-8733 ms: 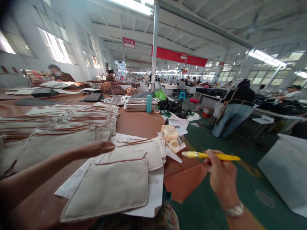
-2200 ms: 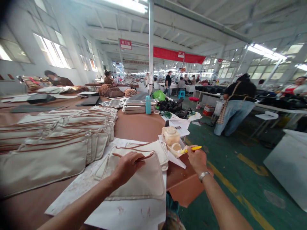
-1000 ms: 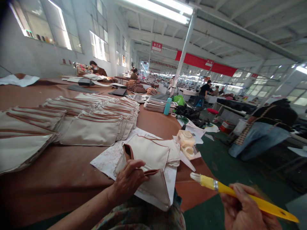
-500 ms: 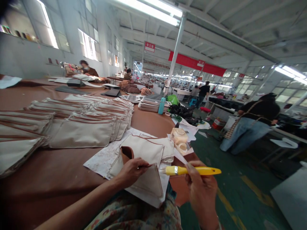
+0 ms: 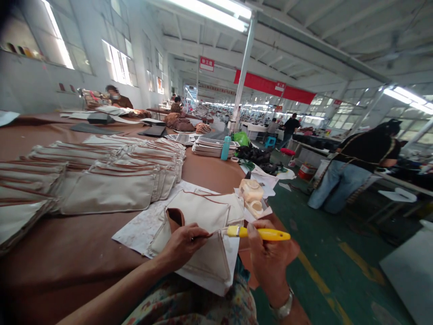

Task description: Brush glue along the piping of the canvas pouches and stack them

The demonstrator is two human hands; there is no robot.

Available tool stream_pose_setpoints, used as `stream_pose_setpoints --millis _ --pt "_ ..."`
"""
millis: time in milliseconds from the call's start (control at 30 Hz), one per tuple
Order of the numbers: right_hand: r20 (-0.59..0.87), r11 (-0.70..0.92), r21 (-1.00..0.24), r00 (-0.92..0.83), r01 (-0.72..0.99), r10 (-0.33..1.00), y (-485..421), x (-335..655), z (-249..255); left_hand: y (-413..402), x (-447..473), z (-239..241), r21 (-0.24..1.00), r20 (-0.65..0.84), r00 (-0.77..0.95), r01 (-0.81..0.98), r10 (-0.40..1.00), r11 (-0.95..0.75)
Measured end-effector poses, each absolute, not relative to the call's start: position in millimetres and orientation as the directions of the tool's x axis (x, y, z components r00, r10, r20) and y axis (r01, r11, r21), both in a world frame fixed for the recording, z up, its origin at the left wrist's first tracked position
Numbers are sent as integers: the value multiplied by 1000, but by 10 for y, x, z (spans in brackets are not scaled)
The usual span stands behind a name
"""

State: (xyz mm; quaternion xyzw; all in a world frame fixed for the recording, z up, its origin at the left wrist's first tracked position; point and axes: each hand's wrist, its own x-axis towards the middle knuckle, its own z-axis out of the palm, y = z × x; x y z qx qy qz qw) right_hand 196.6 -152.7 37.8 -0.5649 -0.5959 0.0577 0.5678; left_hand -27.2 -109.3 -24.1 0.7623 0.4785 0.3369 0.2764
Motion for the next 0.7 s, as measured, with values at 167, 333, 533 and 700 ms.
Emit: stream_pose_setpoints --millis 167,333,533,700 --pt "630 451 -655 110 606 769 -1550 1829 325 -1134 -247 -218 727 267 334 546 904 -416" --pt "649 334 -670 304 663 698 -1568 2030 425 -1259 -252 -189 544 547 391 506 741 -669" --pt "450 316 -865 323 389 833 -1724 2199 614 -1364 -256 -204 80 698 607 460 379 -884" --pt "339 265 -896 162 357 927 -1723 2022 662 -1416 -279 -227 -99 685 686 422 246 -901"
